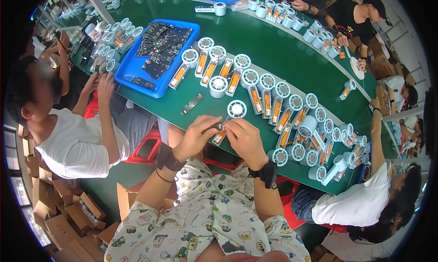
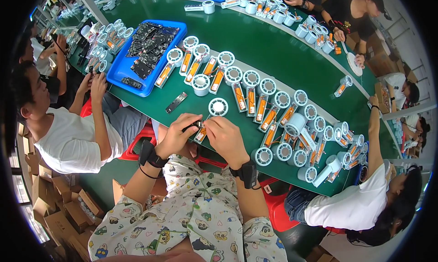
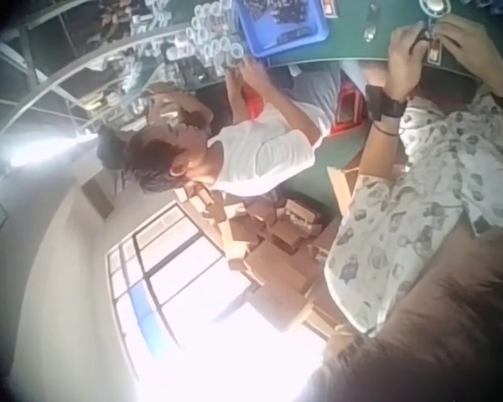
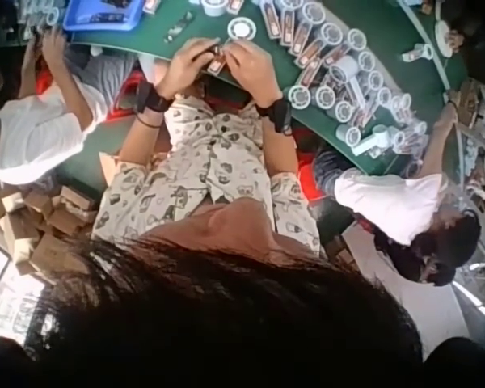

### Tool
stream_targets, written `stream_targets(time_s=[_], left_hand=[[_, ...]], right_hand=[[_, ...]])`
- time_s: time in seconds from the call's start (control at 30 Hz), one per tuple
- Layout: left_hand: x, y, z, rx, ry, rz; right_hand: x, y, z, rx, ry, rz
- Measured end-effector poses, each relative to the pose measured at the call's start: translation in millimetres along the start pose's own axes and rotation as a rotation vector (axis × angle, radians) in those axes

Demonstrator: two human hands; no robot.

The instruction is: The person assembles a handheld fan by picking up a circuit board, connecting the battery wires to it, and fitting the board into the fan housing. After pressing the components into place, the person sets the fan back onto the table.

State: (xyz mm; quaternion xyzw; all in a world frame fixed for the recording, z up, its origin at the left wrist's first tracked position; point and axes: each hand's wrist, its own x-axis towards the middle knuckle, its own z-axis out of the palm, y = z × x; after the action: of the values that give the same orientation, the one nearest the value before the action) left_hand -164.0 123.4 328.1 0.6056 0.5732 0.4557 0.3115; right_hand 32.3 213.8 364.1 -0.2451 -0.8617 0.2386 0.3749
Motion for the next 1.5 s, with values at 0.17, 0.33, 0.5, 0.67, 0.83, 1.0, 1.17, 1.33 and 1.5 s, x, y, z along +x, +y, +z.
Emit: stream_targets(time_s=[0.17, 0.33, 0.5, 0.67, 0.83, 1.0, 1.17, 1.33, 1.5], left_hand=[[-0.8, -1.8, -1.0, -0.022, 0.001, -0.009], [0.6, 2.6, 2.1, 0.052, 0.020, 0.028], [-2.0, 8.4, 11.3, 0.233, 0.100, 0.114], [-3.7, 14.6, 15.3, 0.353, 0.159, 0.167], [-8.4, 12.7, 8.5, 0.392, 0.159, 0.077], [-13.2, 10.9, 1.2, 0.240, 0.148, -0.055], [-15.4, 5.5, 15.4, -0.248, 0.211, -0.302], [-12.6, 16.6, 13.2, -0.326, 0.160, -0.428], [-7.9, 27.7, -10.3, 0.465, 0.110, -0.096]], right_hand=[[-0.4, 1.3, 1.9, 0.013, 0.009, -0.011], [-0.2, 3.0, 1.0, 0.030, 0.016, -0.002], [-7.5, -0.2, 3.6, 0.352, -0.020, 0.364], [-12.1, 8.3, 10.9, 0.473, -0.034, 0.472], [-4.7, 1.8, 0.2, 0.518, 0.044, 0.438], [-18.5, 2.1, 3.7, 0.177, 0.011, 0.165], [-20.8, -5.7, 28.4, -0.037, -0.009, 0.087], [-24.3, 3.9, 36.9, -0.014, 0.113, 0.114], [-33.4, 5.1, 37.9, 0.608, 0.289, 0.493]])
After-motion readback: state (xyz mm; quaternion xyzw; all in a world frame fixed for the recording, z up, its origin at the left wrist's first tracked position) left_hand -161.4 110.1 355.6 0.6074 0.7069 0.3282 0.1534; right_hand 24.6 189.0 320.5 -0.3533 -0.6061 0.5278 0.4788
